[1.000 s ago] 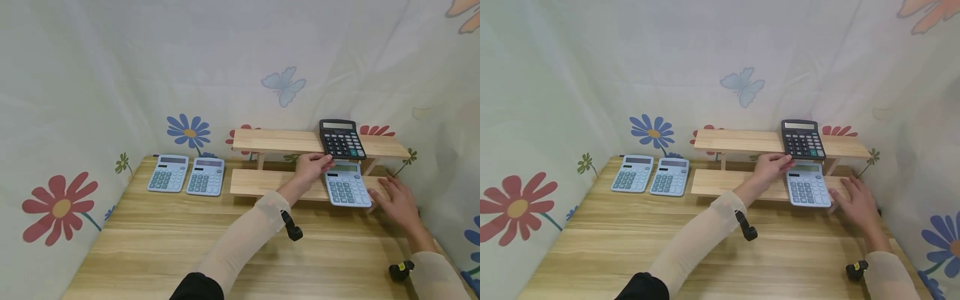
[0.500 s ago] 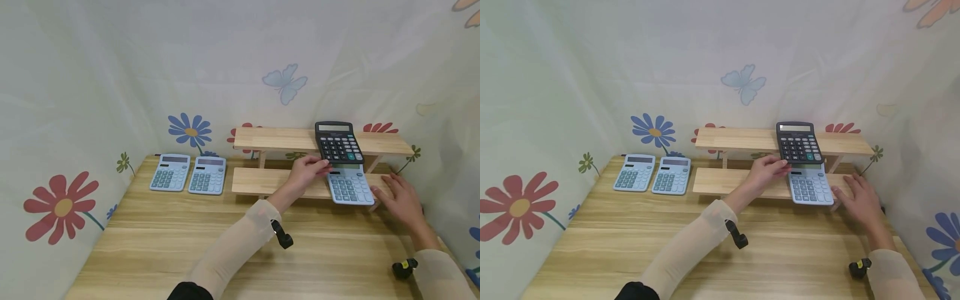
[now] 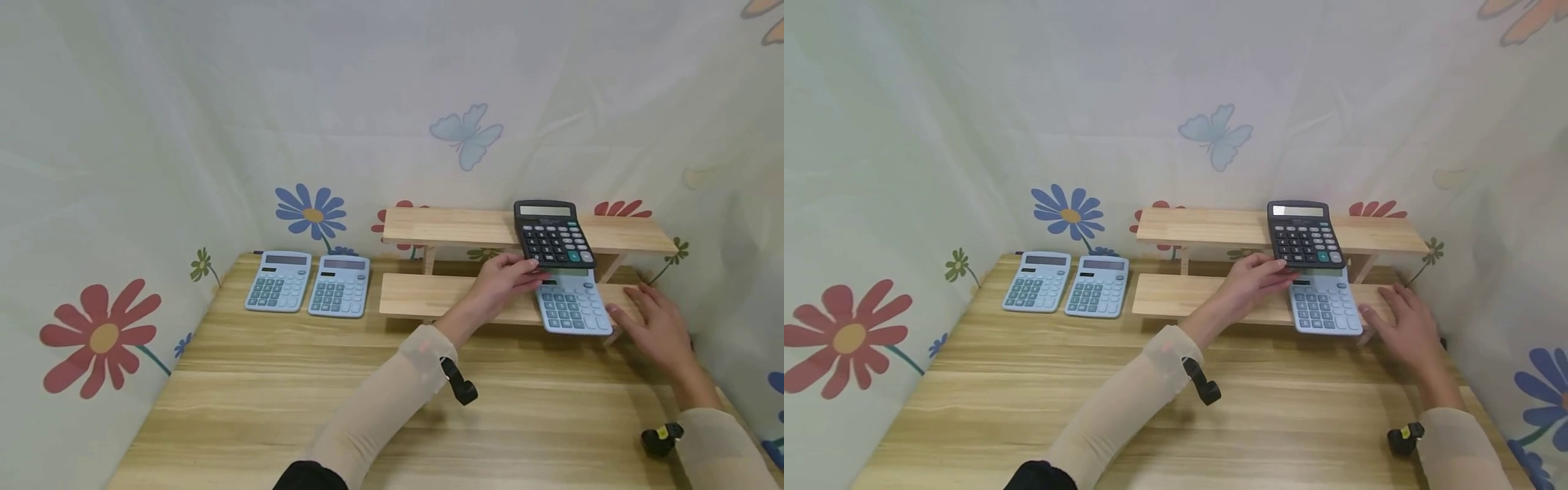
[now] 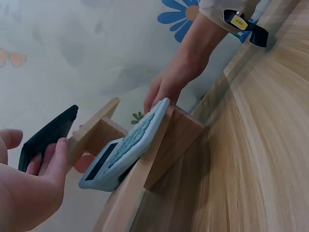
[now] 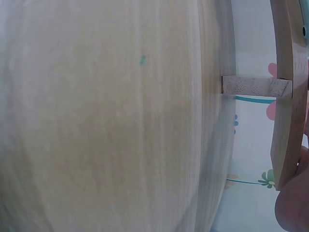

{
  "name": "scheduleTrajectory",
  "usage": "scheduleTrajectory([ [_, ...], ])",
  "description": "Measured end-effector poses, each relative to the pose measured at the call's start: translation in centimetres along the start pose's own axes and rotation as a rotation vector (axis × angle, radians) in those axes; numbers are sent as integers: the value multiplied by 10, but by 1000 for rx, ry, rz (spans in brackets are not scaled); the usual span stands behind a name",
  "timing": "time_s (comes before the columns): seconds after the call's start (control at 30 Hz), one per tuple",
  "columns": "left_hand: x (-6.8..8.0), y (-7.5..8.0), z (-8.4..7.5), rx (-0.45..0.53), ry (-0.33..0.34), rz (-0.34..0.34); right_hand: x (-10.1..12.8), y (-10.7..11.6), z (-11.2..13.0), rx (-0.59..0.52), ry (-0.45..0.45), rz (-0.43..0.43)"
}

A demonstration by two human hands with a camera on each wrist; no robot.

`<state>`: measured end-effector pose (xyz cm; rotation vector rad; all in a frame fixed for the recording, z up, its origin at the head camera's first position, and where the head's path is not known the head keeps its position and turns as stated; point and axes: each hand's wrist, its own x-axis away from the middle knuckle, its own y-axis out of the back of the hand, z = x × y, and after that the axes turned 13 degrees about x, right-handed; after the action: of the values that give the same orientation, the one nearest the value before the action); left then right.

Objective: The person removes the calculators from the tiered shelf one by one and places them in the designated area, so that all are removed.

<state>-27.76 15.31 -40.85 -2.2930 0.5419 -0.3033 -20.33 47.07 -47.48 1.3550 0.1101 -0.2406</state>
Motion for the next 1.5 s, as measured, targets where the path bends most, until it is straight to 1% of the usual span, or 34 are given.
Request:
scheduleTrajectory([
  [0.1,-3,-2,0,48,14,1,0,0,0,1,-6,-2],
  [0.27,-7,-7,-1,89,5,-13,-2,1,1,5,-6,-6],
  [0.43,-9,-11,-4,84,6,-27,-2,1,3,0,7,-7],
  [0.7,-12,-12,-7,74,26,24,0,0,2,2,12,-16],
  [0.97,-10,-7,-6,96,-10,37,1,-2,1,4,11,-13],
  [1.07,-6,-4,-9,97,-22,57,0,-2,2,4,8,-12],
  [1.17,1,3,-16,68,-23,91,0,-3,3,6,8,-12],
  [1.37,21,19,-36,-52,4,164,1,-2,3,10,3,-15],
  [1.5,36,29,-50,-105,9,214,2,-2,2,12,9,-17],
])
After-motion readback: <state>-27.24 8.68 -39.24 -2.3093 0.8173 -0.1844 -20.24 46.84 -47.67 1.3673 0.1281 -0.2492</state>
